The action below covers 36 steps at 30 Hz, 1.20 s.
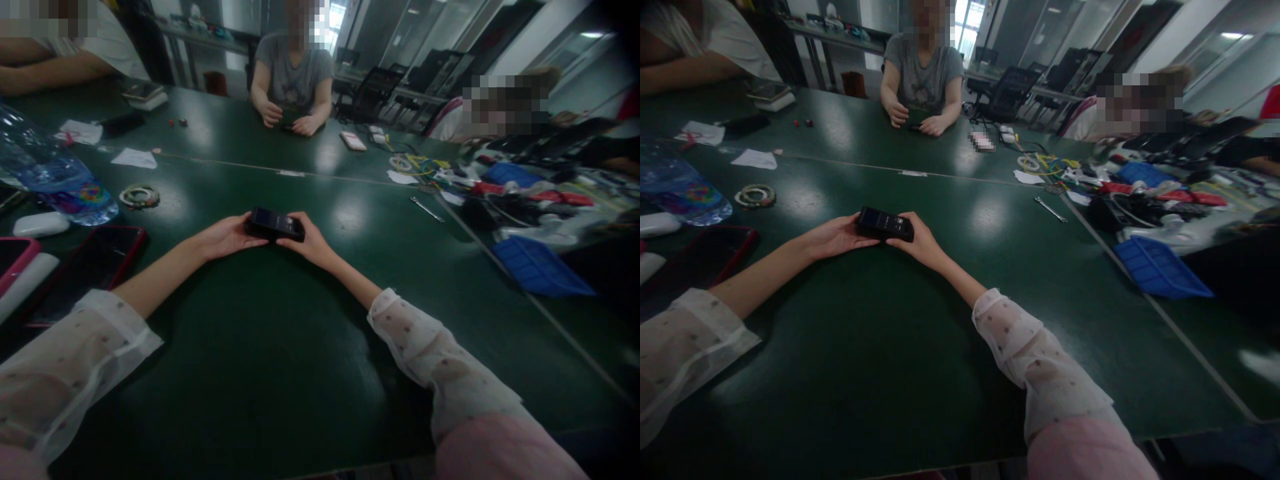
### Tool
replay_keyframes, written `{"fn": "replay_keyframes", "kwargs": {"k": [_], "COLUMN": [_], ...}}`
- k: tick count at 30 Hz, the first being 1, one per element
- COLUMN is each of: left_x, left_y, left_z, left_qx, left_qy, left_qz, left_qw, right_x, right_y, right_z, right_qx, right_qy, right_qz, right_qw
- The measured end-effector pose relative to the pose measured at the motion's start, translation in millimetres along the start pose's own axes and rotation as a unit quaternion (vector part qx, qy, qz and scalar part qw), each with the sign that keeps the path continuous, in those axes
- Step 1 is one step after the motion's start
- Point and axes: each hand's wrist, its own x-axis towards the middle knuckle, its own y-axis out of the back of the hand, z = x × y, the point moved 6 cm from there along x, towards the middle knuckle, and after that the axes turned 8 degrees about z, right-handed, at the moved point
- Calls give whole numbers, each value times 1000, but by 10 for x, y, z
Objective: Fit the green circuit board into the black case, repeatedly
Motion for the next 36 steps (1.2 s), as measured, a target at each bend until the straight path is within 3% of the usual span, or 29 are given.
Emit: {"fn": "replay_keyframes", "kwargs": {"k": [10,16,36], "left_x": [18,15,-6], "left_y": [13,28,-8], "left_z": [0,4,-3], "left_qx": [12,-2,-33], "left_qy": [-6,1,17], "left_qz": [-13,17,16], "left_qw": [1000,1000,999], "right_x": [-7,0,3], "right_y": [5,-3,17], "right_z": [11,31,94], "right_qx": [-9,-23,-17], "right_qy": [-9,-12,-28], "right_qz": [-2,0,16], "right_qw": [1000,1000,999]}}
